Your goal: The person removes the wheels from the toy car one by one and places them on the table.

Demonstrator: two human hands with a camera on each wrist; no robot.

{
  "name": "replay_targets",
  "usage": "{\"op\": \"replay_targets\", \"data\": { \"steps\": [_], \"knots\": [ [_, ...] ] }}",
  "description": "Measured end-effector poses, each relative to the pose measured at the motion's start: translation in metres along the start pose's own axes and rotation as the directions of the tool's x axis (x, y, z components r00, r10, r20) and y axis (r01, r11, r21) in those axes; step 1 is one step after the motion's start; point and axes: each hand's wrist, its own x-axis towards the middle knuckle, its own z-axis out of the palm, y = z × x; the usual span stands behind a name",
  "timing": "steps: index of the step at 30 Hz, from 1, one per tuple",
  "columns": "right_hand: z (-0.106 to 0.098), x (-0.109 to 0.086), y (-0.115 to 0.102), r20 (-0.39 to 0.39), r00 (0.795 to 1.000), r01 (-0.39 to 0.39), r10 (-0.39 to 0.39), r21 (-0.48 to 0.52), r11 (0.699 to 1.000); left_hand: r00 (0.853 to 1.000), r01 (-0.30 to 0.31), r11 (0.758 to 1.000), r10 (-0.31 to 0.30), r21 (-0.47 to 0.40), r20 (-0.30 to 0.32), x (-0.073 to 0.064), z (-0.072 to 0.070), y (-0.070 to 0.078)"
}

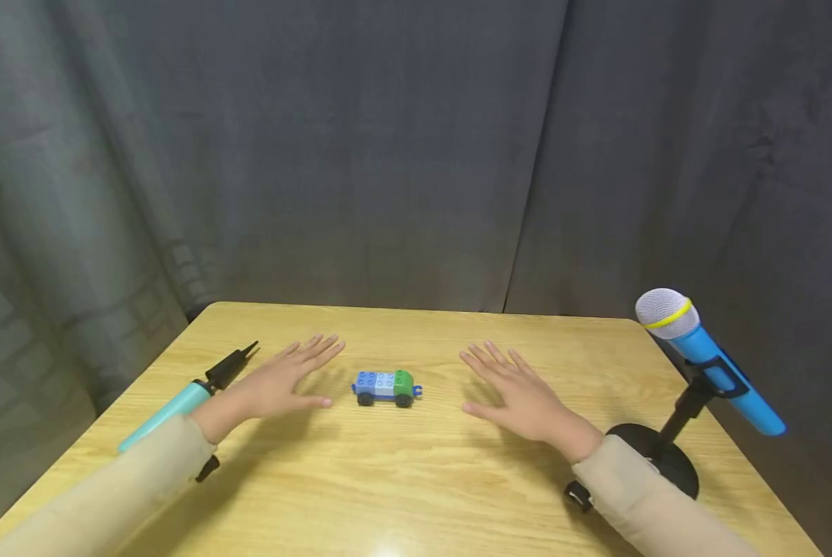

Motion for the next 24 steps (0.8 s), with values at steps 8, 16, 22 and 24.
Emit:
{"op": "replay_targets", "data": {
  "steps": [8, 16, 22, 24],
  "knots": [
    [0.006, 0.017, -0.014, 0.005, 0.999, -0.032, 0.032, 0.241, 0.970, 0.997, 0.079, 0.929, -0.065, -0.360, 0.050, 0.010, 0.006, 0.004],
    [0.022, 0.036, -0.023, 0.040, 0.997, -0.081, 0.071, 0.439, 0.895, 0.997, 0.080, 0.825, -0.068, -0.560, 0.043, 0.022, 0.019, 0.007],
    [0.033, 0.050, -0.024, 0.055, 0.997, -0.082, 0.062, 0.552, 0.830, 0.993, 0.114, 0.730, -0.103, -0.674, 0.056, 0.030, 0.022, 0.011],
    [0.037, 0.053, -0.024, 0.049, 0.997, -0.078, 0.061, 0.602, 0.794, 0.992, 0.121, 0.711, -0.108, -0.692, 0.062, 0.031, 0.025, 0.011]
  ]
}}
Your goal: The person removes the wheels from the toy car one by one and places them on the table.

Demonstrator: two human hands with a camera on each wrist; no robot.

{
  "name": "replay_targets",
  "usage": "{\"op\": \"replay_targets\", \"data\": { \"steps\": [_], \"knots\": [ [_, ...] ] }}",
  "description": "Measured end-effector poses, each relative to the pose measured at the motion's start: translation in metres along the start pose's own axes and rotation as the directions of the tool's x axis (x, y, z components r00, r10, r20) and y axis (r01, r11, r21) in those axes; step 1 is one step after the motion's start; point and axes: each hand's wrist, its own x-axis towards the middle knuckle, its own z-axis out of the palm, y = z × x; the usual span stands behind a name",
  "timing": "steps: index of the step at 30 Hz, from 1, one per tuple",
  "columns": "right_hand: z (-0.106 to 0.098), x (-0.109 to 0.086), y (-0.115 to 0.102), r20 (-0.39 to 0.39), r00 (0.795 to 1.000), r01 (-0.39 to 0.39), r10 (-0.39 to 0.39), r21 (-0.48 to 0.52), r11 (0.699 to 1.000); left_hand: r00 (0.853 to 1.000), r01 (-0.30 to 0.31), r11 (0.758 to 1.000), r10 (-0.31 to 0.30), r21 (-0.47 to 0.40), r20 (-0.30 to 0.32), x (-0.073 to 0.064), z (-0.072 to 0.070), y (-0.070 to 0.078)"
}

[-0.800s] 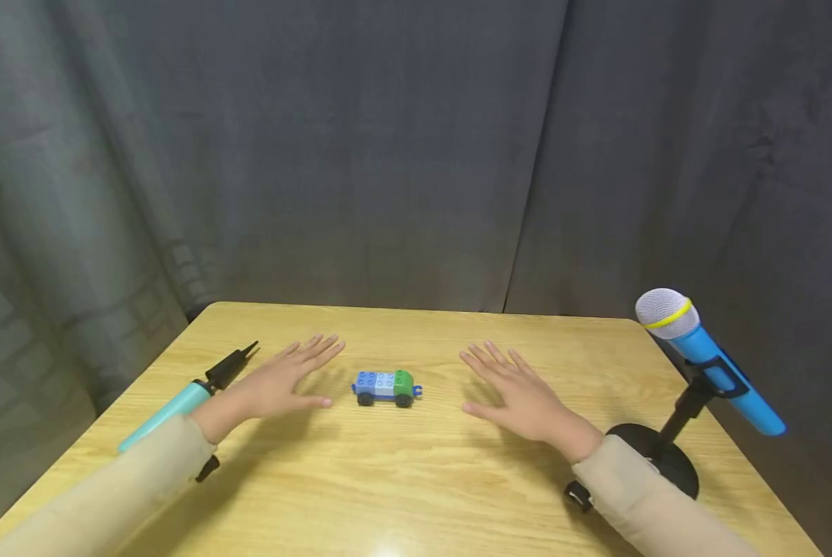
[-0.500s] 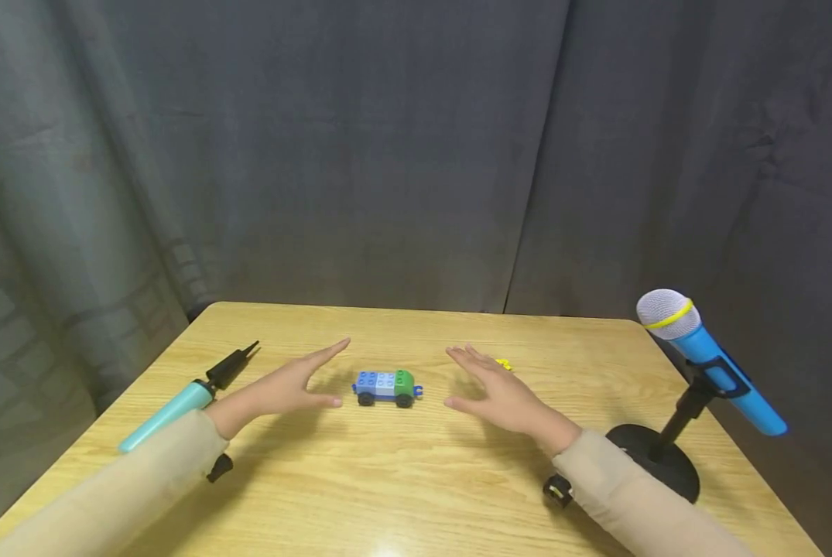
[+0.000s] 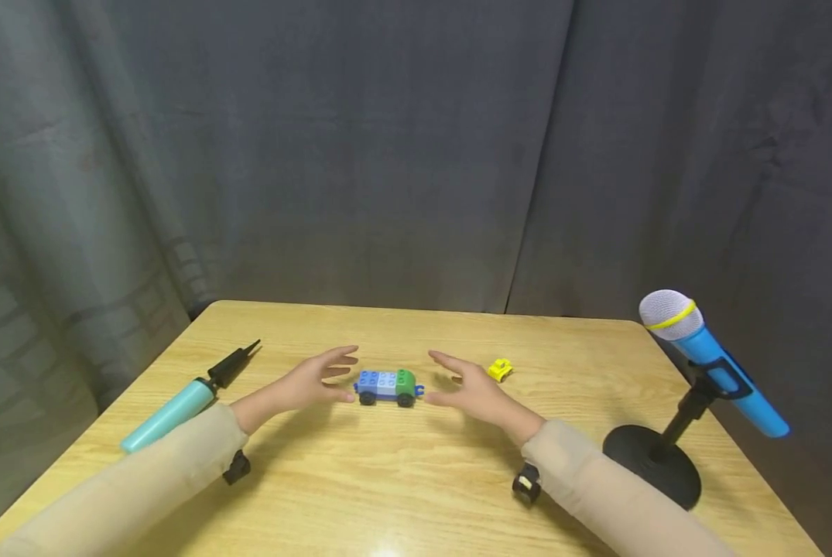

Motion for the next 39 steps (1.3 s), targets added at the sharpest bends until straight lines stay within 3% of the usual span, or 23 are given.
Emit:
{"op": "replay_targets", "data": {
  "steps": [6, 16, 24, 33, 39],
  "knots": [
    [0.010, 0.008, 0.004, -0.021, 0.994, -0.104, 0.106, 0.106, 0.989, 0.997, 0.062, 0.997, -0.063, -0.038, -0.037, 0.004, 0.008, -0.004],
    [0.026, 0.018, 0.000, -0.007, 0.967, -0.245, 0.256, 0.274, 0.930, 0.975, 0.147, 0.987, -0.156, -0.066, -0.155, 0.014, 0.016, -0.006],
    [0.033, 0.022, -0.003, -0.038, 0.958, -0.269, 0.286, 0.238, 0.933, 0.954, 0.202, 0.977, -0.211, -0.062, -0.212, 0.017, 0.021, -0.004],
    [0.038, 0.026, -0.006, -0.084, 0.943, -0.299, 0.323, 0.222, 0.928, 0.952, 0.202, 0.978, -0.207, -0.045, -0.228, 0.017, 0.022, -0.002],
    [0.038, 0.027, -0.008, -0.086, 0.928, -0.331, 0.363, 0.263, 0.906, 0.948, 0.216, 0.975, -0.223, -0.058, -0.227, 0.017, 0.022, -0.001]
  ]
}}
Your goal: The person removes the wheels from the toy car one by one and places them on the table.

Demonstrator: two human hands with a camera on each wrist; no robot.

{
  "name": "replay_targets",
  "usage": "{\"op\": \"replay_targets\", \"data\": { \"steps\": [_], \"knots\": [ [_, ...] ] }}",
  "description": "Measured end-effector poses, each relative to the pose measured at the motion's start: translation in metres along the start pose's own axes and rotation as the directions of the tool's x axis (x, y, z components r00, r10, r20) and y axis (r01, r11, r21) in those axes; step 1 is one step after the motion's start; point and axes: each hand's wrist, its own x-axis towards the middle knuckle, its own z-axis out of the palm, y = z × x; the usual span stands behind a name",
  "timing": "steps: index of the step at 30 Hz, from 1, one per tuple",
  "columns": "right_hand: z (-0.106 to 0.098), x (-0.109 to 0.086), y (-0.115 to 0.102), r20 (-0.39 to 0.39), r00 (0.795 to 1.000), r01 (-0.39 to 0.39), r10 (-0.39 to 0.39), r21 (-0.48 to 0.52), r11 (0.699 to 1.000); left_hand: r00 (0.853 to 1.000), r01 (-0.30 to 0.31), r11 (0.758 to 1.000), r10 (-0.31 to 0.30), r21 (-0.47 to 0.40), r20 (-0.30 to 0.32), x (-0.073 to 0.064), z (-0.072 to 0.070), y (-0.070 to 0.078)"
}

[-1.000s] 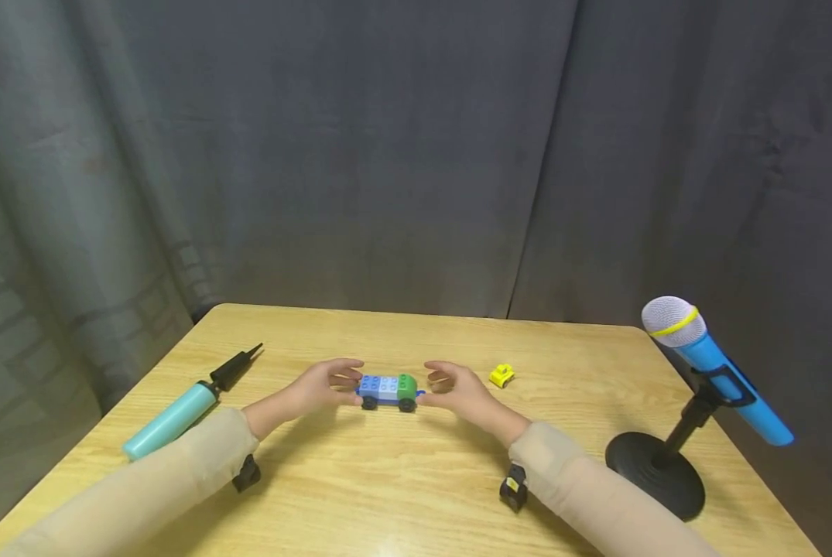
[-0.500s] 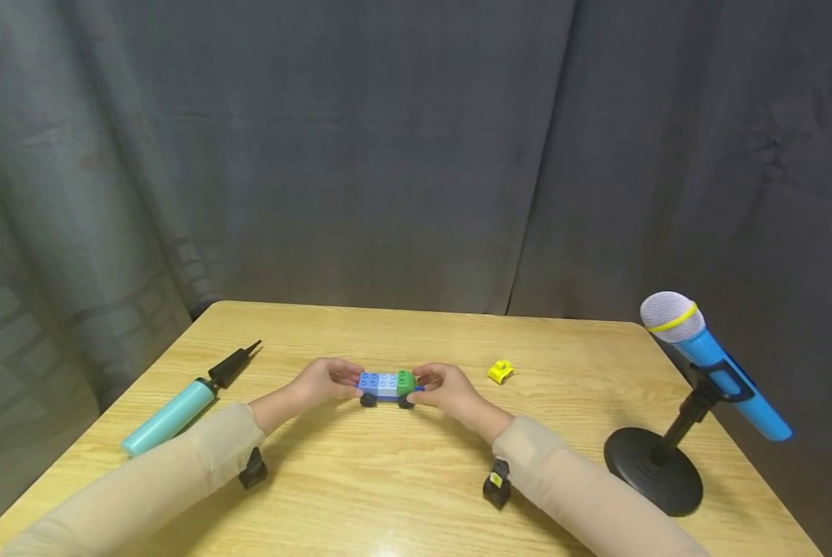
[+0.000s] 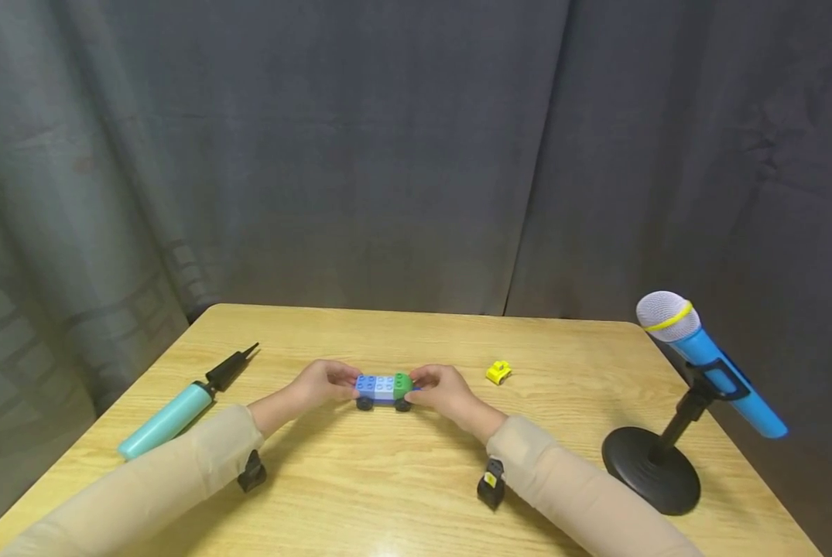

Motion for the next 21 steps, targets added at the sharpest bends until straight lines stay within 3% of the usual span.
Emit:
{"op": "replay_targets", "data": {
  "steps": [12, 21],
  "knots": [
    [-0.006, 0.000, -0.010, 0.059, 0.998, 0.011, -0.012, 0.028, 1.000, 1.000, 0.017, 0.999, -0.017, 0.030, 0.020, -0.006, -0.010, 0.006],
    [-0.016, -0.001, -0.026, 0.079, 0.997, 0.015, -0.015, 0.000, 1.000, 0.999, -0.034, 0.996, 0.033, 0.082, 0.020, -0.007, -0.015, 0.021]
  ]
}}
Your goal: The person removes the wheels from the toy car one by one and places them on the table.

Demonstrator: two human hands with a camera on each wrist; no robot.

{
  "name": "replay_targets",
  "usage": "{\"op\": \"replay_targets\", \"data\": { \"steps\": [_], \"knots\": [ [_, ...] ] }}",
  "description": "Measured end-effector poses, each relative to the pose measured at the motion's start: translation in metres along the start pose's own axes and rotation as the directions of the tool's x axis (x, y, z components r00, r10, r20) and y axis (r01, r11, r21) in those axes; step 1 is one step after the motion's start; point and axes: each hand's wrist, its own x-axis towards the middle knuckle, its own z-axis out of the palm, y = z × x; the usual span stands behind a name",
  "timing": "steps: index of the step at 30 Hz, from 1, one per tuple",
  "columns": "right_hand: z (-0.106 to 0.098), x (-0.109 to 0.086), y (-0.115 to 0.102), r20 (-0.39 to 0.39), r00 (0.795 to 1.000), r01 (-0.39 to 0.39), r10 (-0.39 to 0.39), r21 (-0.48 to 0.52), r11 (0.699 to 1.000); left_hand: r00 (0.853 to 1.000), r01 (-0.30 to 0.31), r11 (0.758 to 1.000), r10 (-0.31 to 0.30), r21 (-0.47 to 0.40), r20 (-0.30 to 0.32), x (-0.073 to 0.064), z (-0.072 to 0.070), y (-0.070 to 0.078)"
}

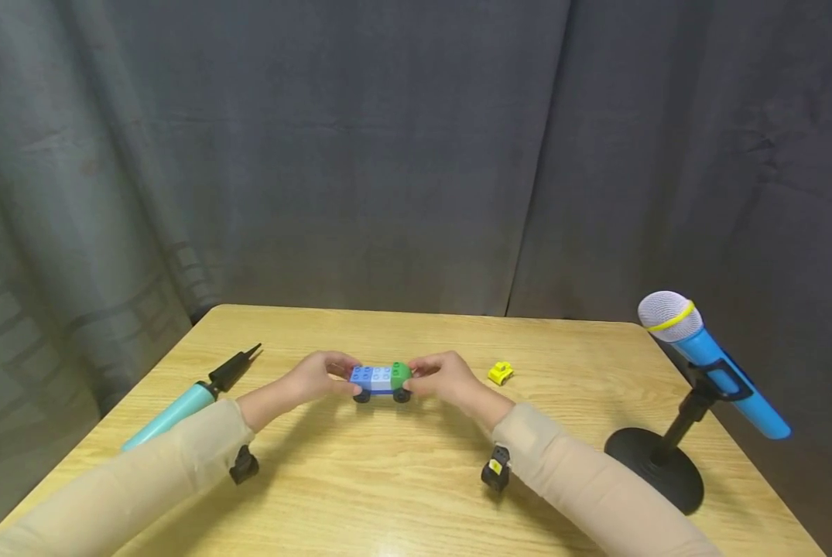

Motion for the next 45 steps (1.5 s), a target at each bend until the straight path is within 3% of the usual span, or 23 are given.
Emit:
{"op": "replay_targets", "data": {
  "steps": [7, 17, 26, 31, 37, 42, 45],
  "knots": [
    [-0.003, -0.002, -0.011, 0.045, 0.998, 0.033, -0.033, -0.005, 0.999, 0.999, -0.029, 1.000, 0.028, 0.010, 0.042, 0.001, -0.002, 0.012],
    [-0.003, -0.009, -0.030, 0.102, 0.995, 0.012, -0.012, -0.001, 1.000, 0.983, -0.148, 0.983, 0.134, 0.112, 0.129, -0.005, -0.007, 0.029],
    [-0.002, -0.011, -0.037, 0.134, 0.991, 0.026, -0.030, 0.031, 0.999, 0.962, -0.240, 0.953, 0.208, 0.185, 0.176, -0.006, -0.004, 0.034],
    [-0.002, -0.012, -0.038, 0.134, 0.990, 0.030, -0.036, 0.051, 0.998, 0.957, -0.261, 0.946, 0.229, 0.190, 0.178, -0.007, -0.004, 0.034],
    [-0.004, -0.015, -0.038, 0.115, 0.993, 0.008, -0.019, 0.092, 0.996, 0.967, -0.221, 0.963, 0.197, 0.152, 0.160, -0.008, -0.005, 0.031],
    [-0.004, -0.017, -0.037, 0.105, 0.994, 0.003, -0.018, 0.137, 0.991, 0.988, -0.118, 0.988, 0.108, 0.099, 0.108, -0.007, -0.005, 0.030],
    [-0.002, -0.020, -0.036, 0.138, 0.990, 0.006, -0.027, 0.154, 0.988, 0.996, -0.058, 0.996, 0.053, 0.065, 0.076, -0.006, -0.004, 0.029]
  ]
}}
